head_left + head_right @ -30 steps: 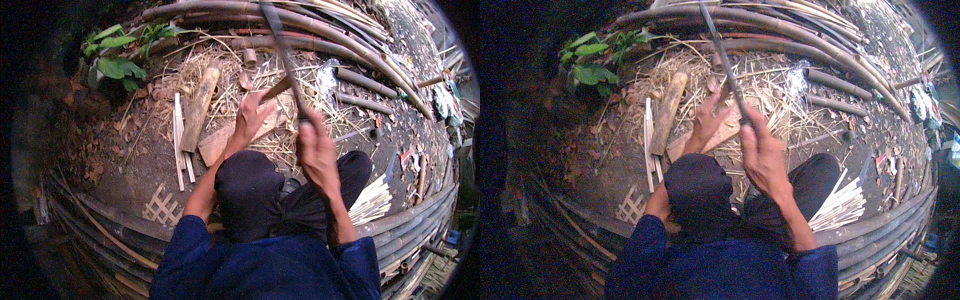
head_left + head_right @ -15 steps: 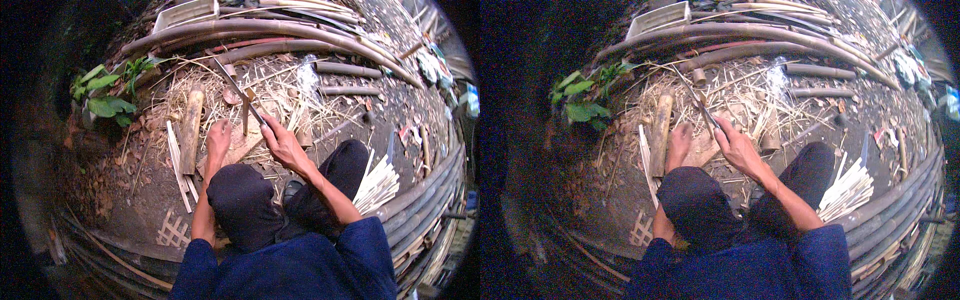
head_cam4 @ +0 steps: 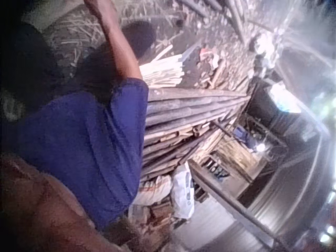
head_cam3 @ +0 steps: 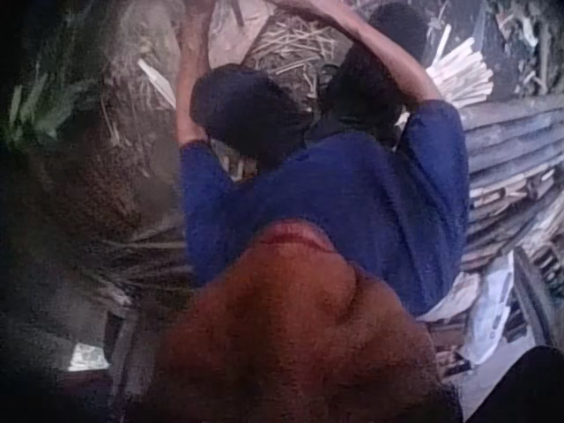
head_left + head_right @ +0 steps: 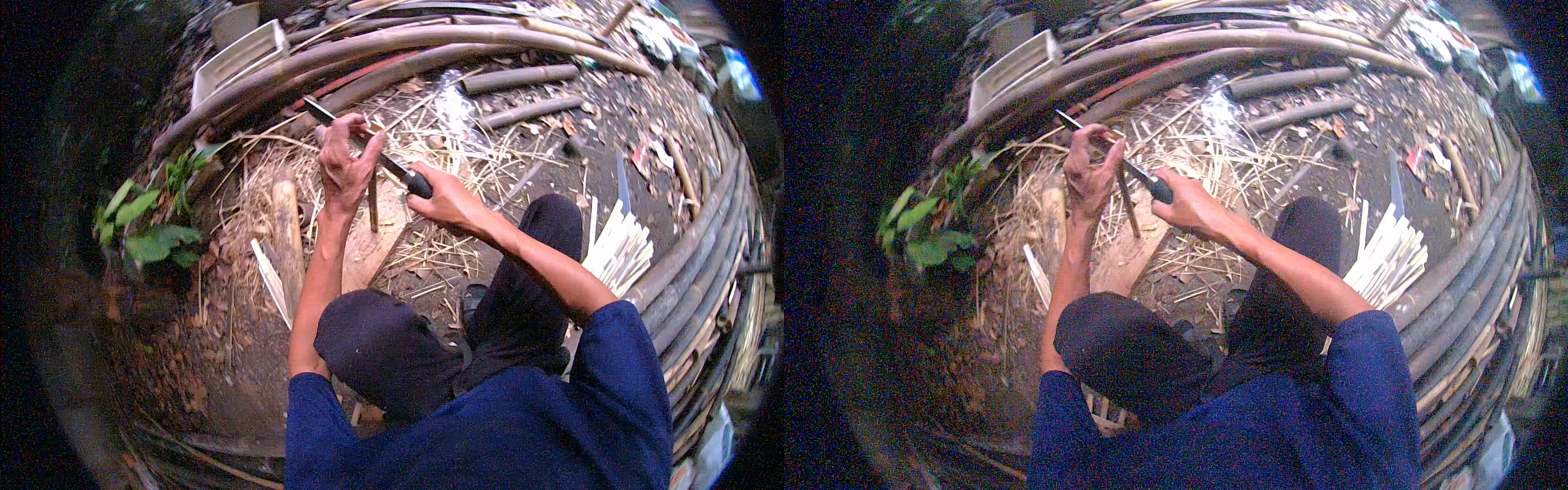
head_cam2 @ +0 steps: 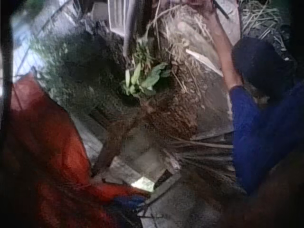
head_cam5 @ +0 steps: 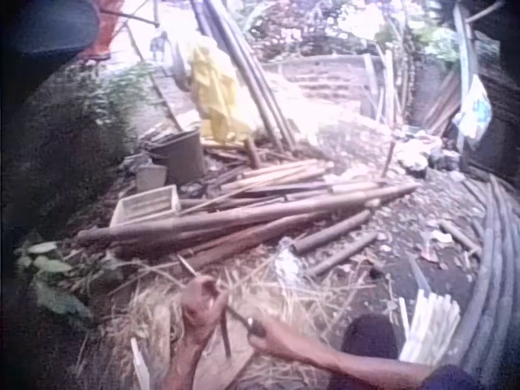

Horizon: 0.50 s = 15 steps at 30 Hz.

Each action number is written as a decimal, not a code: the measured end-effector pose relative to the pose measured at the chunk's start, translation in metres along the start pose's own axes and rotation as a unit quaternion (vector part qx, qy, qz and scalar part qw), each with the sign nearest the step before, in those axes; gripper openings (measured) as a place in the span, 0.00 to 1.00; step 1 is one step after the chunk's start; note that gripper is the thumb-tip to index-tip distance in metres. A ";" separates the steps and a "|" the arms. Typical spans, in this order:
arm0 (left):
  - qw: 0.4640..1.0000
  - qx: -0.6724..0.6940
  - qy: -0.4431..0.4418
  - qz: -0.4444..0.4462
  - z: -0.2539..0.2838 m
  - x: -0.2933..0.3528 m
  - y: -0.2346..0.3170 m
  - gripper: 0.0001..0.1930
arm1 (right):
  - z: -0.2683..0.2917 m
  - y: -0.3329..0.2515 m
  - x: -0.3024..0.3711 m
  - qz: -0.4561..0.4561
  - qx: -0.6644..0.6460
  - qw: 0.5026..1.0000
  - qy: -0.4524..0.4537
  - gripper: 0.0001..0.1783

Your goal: The person sits on the ground and uses a knife to split bamboo strips into thinner pieces. They repeatedly hold the bamboo, split it with the knife, and place the resulting strips aside.

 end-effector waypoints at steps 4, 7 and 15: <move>0.999 -0.030 0.029 -0.008 -0.033 -0.008 -0.025 0.22 | 0.006 0.016 -0.009 0.005 -0.004 1.000 0.017 0.21; 0.984 -0.122 0.111 -0.068 -0.058 -0.020 -0.041 0.21 | 0.014 0.026 -0.019 -0.013 -0.001 1.000 0.014 0.19; 0.992 -0.027 0.119 0.019 -0.091 -0.045 -0.091 0.21 | 0.029 0.048 -0.049 -0.032 -0.016 0.999 0.006 0.17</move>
Point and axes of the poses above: each hand's wrist, its own x-axis away from the middle knuckle, its own z-axis out of the back of the hand, y = z × x, the point moved 4 cm from there along -x, towards the middle knuckle, and after that the axes turned 8 degrees about x, right-handed, at the moved point
